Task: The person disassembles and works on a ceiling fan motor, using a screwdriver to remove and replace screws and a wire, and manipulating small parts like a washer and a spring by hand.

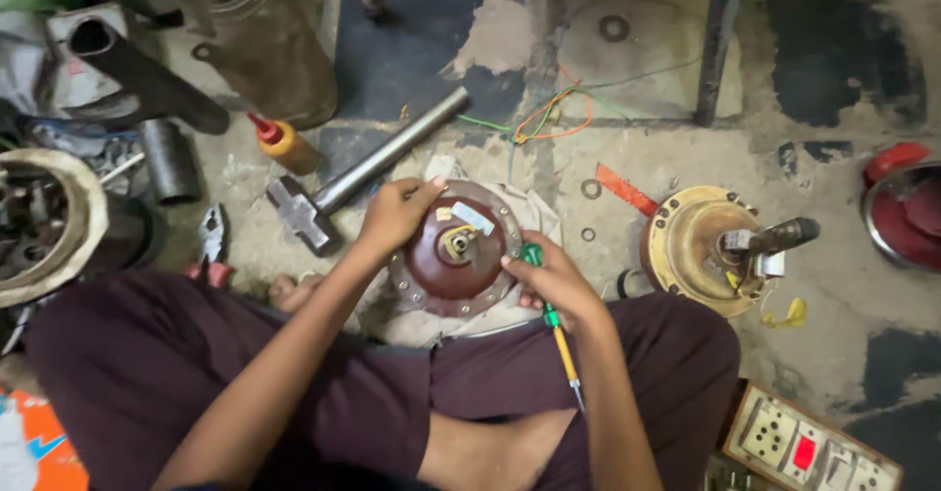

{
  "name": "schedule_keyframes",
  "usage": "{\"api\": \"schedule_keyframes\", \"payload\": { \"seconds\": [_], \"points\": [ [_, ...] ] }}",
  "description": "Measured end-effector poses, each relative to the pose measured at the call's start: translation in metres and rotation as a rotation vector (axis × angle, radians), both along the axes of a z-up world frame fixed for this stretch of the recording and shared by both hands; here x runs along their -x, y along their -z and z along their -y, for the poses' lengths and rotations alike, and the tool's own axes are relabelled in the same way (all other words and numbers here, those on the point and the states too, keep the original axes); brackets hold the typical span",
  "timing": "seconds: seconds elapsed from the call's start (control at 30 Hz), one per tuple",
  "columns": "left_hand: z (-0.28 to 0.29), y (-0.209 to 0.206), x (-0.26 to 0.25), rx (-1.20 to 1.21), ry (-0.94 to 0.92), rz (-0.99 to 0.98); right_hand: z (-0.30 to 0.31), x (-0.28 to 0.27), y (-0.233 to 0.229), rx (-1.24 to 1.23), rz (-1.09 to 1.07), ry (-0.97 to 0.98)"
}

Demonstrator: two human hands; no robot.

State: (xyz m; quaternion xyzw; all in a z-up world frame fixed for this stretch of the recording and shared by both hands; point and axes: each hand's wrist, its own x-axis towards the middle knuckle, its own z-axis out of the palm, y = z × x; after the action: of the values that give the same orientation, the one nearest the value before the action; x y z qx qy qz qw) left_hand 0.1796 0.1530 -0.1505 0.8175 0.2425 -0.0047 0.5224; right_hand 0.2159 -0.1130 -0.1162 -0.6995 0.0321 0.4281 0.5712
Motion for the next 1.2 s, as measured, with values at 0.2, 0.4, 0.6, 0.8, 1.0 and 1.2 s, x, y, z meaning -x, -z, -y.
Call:
{"api": "schedule_keyframes", "payload": {
  "seconds": [0.2,0.4,0.6,0.8,1.0,1.2],
  "points": [
    [-0.002,0.003,0.008,0.008,0.007,0.081,0.026,-0.001,-0.016,0.061,0.392,-0.052],
    [0.005,-0.008,0.038,-0.311,0.007,0.579,0.011,-0.03,0.009,-0.309,0.517,0.331],
    [0.04,-0.049,0.082,0.31,0.21,0.579,0.0,-0.034,0.074,0.057,1.418,0.052],
    [0.072,-0.08,0.085,-0.081,0.044,0.633,0.005,0.006,0.061,0.091,1.012,0.111],
    [0.073,-0.073,0.07,-0.067,0.19,0.673,0.0,0.031,0.043,0.146,1.195,0.353],
    [0.051,-0.06,0.063,0.024,0.315,0.603,0.028,0.052,0.011,-0.102,1.127,0.591]
  ]
}}
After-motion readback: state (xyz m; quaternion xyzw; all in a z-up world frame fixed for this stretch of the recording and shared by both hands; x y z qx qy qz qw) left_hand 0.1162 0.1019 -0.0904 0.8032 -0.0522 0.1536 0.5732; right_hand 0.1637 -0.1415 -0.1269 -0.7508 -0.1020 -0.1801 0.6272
